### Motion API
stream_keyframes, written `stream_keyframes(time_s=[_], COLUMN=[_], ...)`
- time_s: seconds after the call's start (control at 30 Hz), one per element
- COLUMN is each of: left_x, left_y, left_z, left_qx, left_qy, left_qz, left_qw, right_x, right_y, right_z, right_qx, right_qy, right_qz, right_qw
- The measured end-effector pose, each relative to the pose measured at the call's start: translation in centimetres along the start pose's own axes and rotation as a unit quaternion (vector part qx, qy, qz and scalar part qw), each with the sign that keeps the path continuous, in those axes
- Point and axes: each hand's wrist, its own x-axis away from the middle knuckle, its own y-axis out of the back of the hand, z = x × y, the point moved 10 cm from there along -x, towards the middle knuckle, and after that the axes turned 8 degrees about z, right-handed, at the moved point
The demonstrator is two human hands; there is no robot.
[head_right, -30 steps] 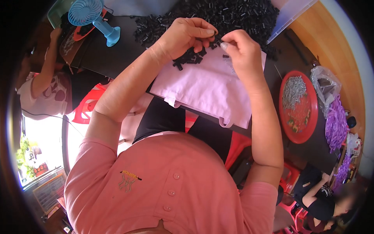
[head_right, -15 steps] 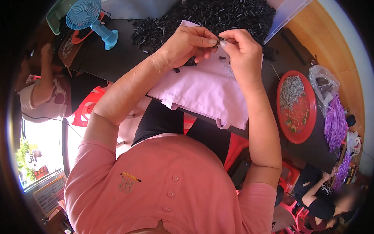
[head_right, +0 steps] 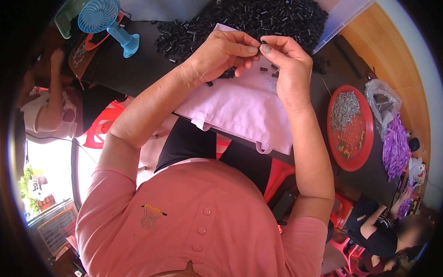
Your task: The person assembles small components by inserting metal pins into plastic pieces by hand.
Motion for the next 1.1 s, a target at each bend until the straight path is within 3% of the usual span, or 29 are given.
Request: stream_keyframes(time_s=[0.23, 0.63, 0.73, 0.93, 1.1], left_x=[-0.1, 0.3, 0.2, 0.3, 0.3], left_y=[0.1, 0.1, -0.1, -0.1, 0.0], left_z=[0.1, -0.6, -0.6, -0.8, -0.7], left_qx=[0.012, -0.041, -0.044, -0.076, -0.075], left_qy=[-0.002, -0.011, -0.022, -0.026, -0.022], left_qz=[0.0, -0.022, -0.016, -0.026, -0.029], left_qw=[1.0, 0.999, 0.999, 0.996, 0.997], right_x=[-0.1, 0.4, 0.5, 0.3, 0.2], right_y=[0.1, -0.6, -0.2, -1.0, -0.8], right_z=[-0.7, 2.0, 2.0, 1.8, 1.5], right_qx=[0.001, 0.201, 0.242, 0.214, 0.24], right_qy=[-0.014, 0.062, 0.041, 0.07, 0.038], right_qz=[0.001, -0.002, -0.015, 0.001, 0.011], right_qw=[1.0, 0.978, 0.969, 0.974, 0.97])
